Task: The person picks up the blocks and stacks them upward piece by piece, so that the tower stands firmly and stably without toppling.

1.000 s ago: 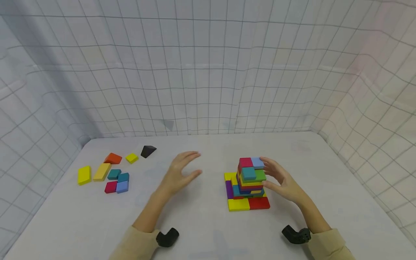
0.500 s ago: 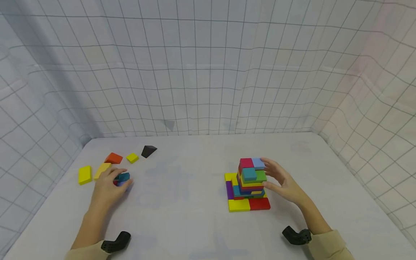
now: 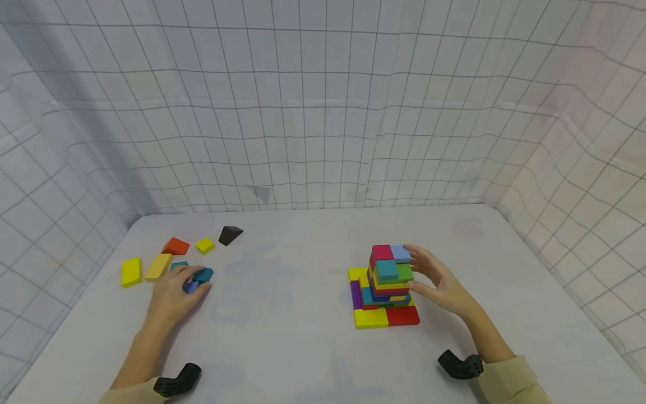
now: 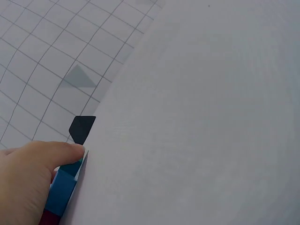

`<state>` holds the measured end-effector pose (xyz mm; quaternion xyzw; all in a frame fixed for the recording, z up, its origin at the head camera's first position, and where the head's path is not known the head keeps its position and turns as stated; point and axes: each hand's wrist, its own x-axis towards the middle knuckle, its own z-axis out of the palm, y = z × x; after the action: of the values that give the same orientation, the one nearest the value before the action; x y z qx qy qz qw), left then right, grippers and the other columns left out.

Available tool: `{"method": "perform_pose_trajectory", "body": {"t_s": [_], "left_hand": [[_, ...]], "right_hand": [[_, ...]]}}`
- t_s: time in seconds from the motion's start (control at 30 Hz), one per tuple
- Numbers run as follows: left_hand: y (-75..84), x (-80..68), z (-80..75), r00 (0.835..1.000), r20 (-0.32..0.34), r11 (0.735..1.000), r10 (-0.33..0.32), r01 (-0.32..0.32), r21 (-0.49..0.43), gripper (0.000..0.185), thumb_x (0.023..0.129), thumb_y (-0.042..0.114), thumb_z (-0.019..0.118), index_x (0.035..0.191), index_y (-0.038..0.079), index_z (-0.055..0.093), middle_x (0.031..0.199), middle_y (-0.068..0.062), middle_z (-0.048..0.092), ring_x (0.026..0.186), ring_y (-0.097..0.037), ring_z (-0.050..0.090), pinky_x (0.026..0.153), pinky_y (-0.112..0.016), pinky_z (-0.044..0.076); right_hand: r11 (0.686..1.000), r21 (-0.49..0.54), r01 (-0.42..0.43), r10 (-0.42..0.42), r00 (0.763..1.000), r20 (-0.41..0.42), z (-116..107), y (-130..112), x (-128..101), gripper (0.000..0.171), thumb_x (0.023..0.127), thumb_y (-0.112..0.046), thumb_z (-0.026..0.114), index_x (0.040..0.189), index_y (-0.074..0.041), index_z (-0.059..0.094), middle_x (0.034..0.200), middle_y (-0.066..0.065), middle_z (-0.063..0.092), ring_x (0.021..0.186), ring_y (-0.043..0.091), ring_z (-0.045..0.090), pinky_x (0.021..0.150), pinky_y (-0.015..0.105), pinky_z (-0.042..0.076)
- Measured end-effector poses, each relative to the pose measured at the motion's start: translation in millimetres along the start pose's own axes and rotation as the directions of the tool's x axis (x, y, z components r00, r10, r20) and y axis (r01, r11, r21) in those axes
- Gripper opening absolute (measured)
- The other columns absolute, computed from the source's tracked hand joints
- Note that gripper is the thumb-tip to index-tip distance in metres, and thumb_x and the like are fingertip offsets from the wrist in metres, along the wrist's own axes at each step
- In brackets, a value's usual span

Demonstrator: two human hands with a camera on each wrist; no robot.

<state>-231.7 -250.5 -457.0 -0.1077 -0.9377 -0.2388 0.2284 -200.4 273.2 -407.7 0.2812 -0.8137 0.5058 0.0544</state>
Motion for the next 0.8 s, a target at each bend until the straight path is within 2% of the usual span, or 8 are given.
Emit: {"method": "perform_pose_trajectory", "body": {"t_s": [0.17,0.3,0.4,0.47,0.57,0.67,0.73,0.8], "left_hand": [[-0.2,1.6,7.7,0.999,-0.013,0.998,0.051,-0.052,-0.024,0.036,0.072,0.011,0.075,0.105,0.003,0.063,0.101,-0.021,0.062,0.093,-0.040,0.054,0.081,-0.057,0.042],[-1.1,1.2,8.6,1.000,0.006,0.999,0.028,-0.027,-0.033,0.037,0.073,0.010,0.075,0.107,0.003,0.063,0.104,-0.022,0.061,0.096,-0.041,0.053,0.082,-0.059,0.042],[0.2,1.6,8.6,0.999,-0.021,0.998,0.040,-0.041,-0.040,0.035,0.071,0.009,0.076,0.104,0.002,0.064,0.100,-0.021,0.062,0.093,-0.040,0.053,0.080,-0.057,0.043],[4.3,3.0,9.6,0.995,-0.060,0.995,0.074,-0.078,-0.067,0.032,0.070,0.007,0.076,0.099,0.001,0.066,0.096,-0.019,0.063,0.090,-0.036,0.055,0.079,-0.049,0.046],[18.3,7.2,13.6,0.989,-0.095,0.980,0.117,-0.130,-0.153,0.030,0.069,0.001,0.076,0.098,-0.001,0.067,0.095,-0.014,0.064,0.089,-0.028,0.055,0.083,-0.021,0.045],[44.3,16.0,20.7,0.979,-0.120,0.940,0.164,-0.192,-0.283,0.032,0.068,-0.005,0.075,0.099,-0.001,0.067,0.097,-0.011,0.062,0.090,-0.021,0.054,0.083,-0.001,0.033],[67.1,23.8,27.0,0.963,-0.153,0.894,0.222,-0.263,-0.361,0.034,0.067,-0.008,0.075,0.099,-0.002,0.067,0.097,-0.010,0.061,0.090,-0.019,0.055,0.086,-0.001,0.034],[94.3,32.4,33.0,0.935,-0.199,0.832,0.295,-0.353,-0.428,0.035,0.064,-0.009,0.076,0.098,-0.002,0.068,0.096,-0.011,0.061,0.087,-0.019,0.057,0.085,-0.005,0.038]], "right_hand": [[1.000,-0.006,0.000,0.000,1.000,-0.001,-1,-1,-1,0.068,0.082,0.004,0.061,0.141,-0.008,0.029,0.138,0.012,0.037,0.119,0.006,0.043,0.096,0.032,0.041],[1.000,-0.014,-0.007,0.007,1.000,-0.004,-1,0,-1,0.068,0.082,0.004,0.061,0.141,-0.008,0.030,0.138,0.013,0.038,0.118,0.005,0.043,0.096,0.034,0.042],[1.000,-0.014,-0.014,0.014,1.000,-0.005,-1,0,-1,0.068,0.082,0.003,0.061,0.141,-0.009,0.030,0.138,0.014,0.038,0.118,0.004,0.043,0.096,0.032,0.041],[1.000,-0.015,-0.016,0.016,1.000,-0.004,-1,1,-1,0.067,0.082,0.002,0.061,0.141,-0.009,0.030,0.138,0.014,0.038,0.118,0.004,0.043,0.096,0.033,0.042],[1.000,-0.020,-0.018,0.018,1.000,-0.002,-1,1,-1,0.067,0.083,0.002,0.061,0.141,-0.009,0.030,0.138,0.014,0.038,0.118,0.003,0.043,0.096,0.039,0.042],[1.000,-0.019,-0.019,0.019,1.000,-0.001,0,2,0,0.067,0.083,0.001,0.061,0.141,-0.009,0.029,0.138,0.014,0.039,0.118,0.003,0.043,0.095,0.047,0.041],[1.000,-0.015,-0.021,0.021,1.000,0.001,0,3,0,0.067,0.083,0.001,0.061,0.141,-0.010,0.029,0.138,0.013,0.039,0.118,0.003,0.043,0.095,0.048,0.041],[1.000,-0.008,-0.021,0.021,1.000,0.003,0,3,0,0.067,0.083,0.000,0.061,0.141,-0.009,0.029,0.138,0.013,0.039,0.118,0.003,0.043,0.096,0.045,0.041]]}}
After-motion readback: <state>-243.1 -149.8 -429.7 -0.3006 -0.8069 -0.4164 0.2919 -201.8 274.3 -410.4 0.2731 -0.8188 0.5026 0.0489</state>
